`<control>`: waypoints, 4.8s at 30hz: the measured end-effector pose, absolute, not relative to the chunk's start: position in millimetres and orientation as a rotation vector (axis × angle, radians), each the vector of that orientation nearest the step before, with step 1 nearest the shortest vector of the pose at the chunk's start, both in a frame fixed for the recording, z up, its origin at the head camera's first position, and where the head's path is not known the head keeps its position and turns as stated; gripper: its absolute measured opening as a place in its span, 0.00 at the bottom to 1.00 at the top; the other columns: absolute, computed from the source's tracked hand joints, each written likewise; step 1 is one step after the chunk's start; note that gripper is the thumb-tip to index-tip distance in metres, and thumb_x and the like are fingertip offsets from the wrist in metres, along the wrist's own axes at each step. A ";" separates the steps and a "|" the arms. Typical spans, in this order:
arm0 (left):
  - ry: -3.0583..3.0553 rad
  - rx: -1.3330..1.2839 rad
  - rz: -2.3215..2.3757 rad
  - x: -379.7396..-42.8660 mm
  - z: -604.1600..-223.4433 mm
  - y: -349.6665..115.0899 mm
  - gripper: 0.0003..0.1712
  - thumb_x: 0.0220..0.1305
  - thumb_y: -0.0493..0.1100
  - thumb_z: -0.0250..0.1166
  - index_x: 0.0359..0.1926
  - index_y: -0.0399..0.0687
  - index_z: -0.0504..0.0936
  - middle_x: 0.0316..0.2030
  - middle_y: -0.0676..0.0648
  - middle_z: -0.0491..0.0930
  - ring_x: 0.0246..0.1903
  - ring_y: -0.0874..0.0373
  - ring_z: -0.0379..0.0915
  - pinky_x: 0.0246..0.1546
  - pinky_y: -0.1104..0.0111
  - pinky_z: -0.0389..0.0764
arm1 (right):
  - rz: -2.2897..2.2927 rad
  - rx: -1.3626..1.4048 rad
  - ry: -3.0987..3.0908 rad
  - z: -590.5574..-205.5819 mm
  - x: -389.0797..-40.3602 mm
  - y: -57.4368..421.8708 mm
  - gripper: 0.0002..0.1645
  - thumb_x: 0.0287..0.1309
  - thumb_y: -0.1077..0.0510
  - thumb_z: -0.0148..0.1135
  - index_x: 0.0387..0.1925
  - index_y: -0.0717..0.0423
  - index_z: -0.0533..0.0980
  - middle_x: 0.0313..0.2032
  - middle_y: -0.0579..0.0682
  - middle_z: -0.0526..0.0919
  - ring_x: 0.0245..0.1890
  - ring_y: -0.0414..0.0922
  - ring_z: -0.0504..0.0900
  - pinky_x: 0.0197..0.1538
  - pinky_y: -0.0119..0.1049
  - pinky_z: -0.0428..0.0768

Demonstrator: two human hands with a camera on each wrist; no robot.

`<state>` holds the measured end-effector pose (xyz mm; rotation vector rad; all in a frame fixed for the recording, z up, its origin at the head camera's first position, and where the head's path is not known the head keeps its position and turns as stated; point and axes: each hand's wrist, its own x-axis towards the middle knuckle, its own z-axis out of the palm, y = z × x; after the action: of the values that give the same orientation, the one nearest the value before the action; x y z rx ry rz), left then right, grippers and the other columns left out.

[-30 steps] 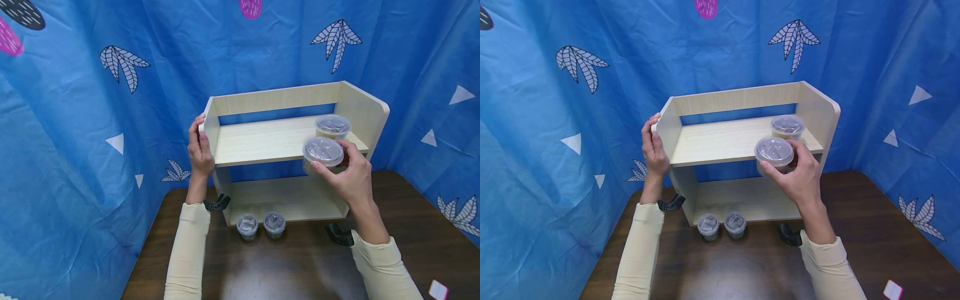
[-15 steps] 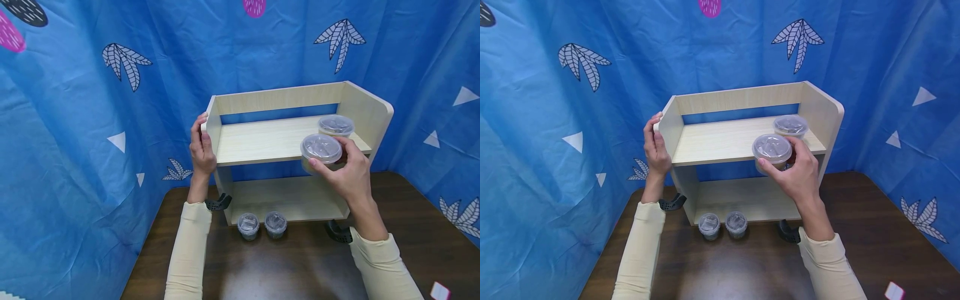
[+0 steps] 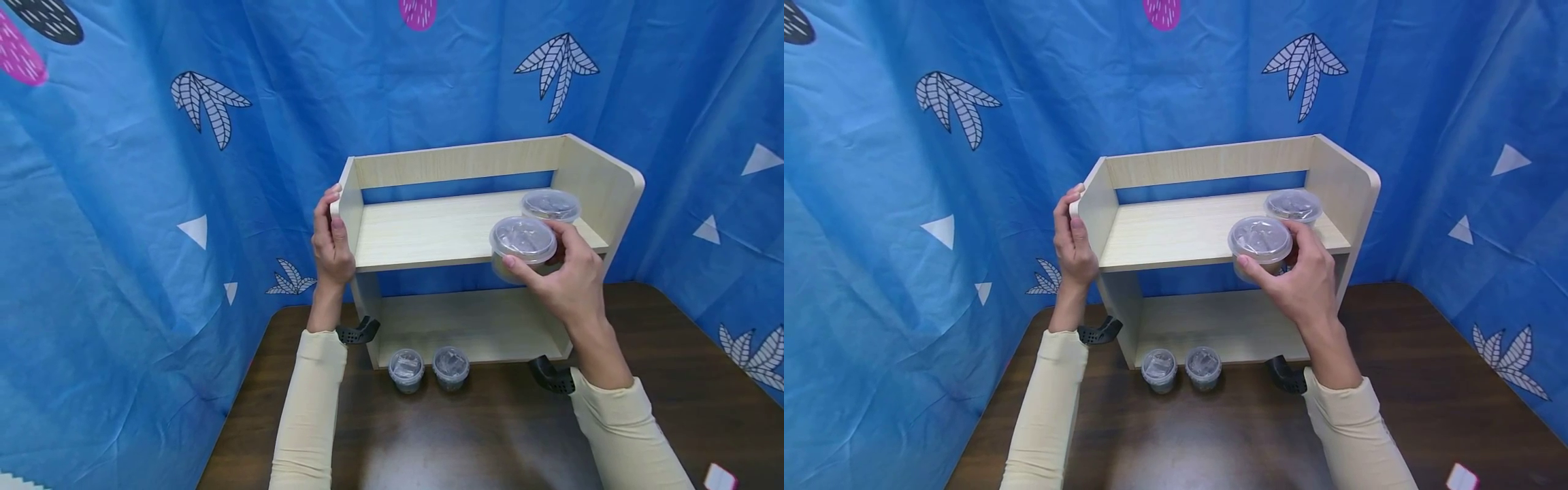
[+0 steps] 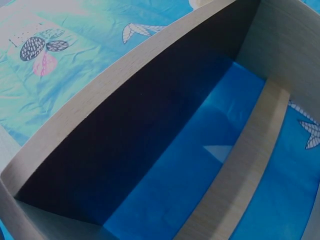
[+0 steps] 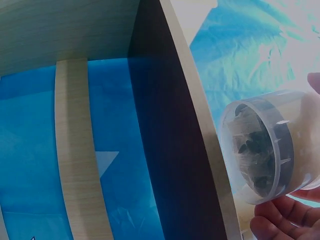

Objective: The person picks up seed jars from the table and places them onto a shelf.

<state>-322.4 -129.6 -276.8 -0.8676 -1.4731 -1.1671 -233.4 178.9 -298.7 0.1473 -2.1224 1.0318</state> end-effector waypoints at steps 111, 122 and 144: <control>-1.478 -0.879 -1.178 -321.7 -276.9 -132.0 0.17 0.66 0.22 0.43 0.56 0.17 0.62 0.58 0.20 0.66 0.59 0.28 0.65 0.62 0.56 0.69 | 1.036 0.221 -2.418 -277.1 -288.9 133.9 0.48 0.58 0.38 0.65 0.68 0.64 0.63 0.62 0.65 0.72 0.61 0.61 0.71 0.63 0.58 0.68; -1.475 -0.885 -1.190 -323.0 -277.5 -131.9 0.17 0.74 0.30 0.43 0.56 0.17 0.62 0.59 0.21 0.66 0.58 0.28 0.66 0.61 0.53 0.70 | 1.040 0.203 -2.415 -277.6 -292.9 131.1 0.49 0.58 0.37 0.65 0.69 0.65 0.62 0.62 0.66 0.71 0.61 0.61 0.71 0.63 0.58 0.68; -1.458 -0.888 -1.185 -323.3 -277.5 -131.1 0.17 0.74 0.30 0.43 0.56 0.18 0.62 0.58 0.21 0.66 0.58 0.28 0.66 0.61 0.55 0.70 | 1.005 0.189 -2.426 -276.0 -295.2 129.1 0.50 0.58 0.35 0.64 0.69 0.65 0.62 0.62 0.66 0.71 0.62 0.62 0.71 0.63 0.58 0.68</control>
<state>-323.3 -131.1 -277.5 -0.8876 -1.4584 -1.1850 -295.2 129.1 -276.0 0.1888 -2.4262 1.0046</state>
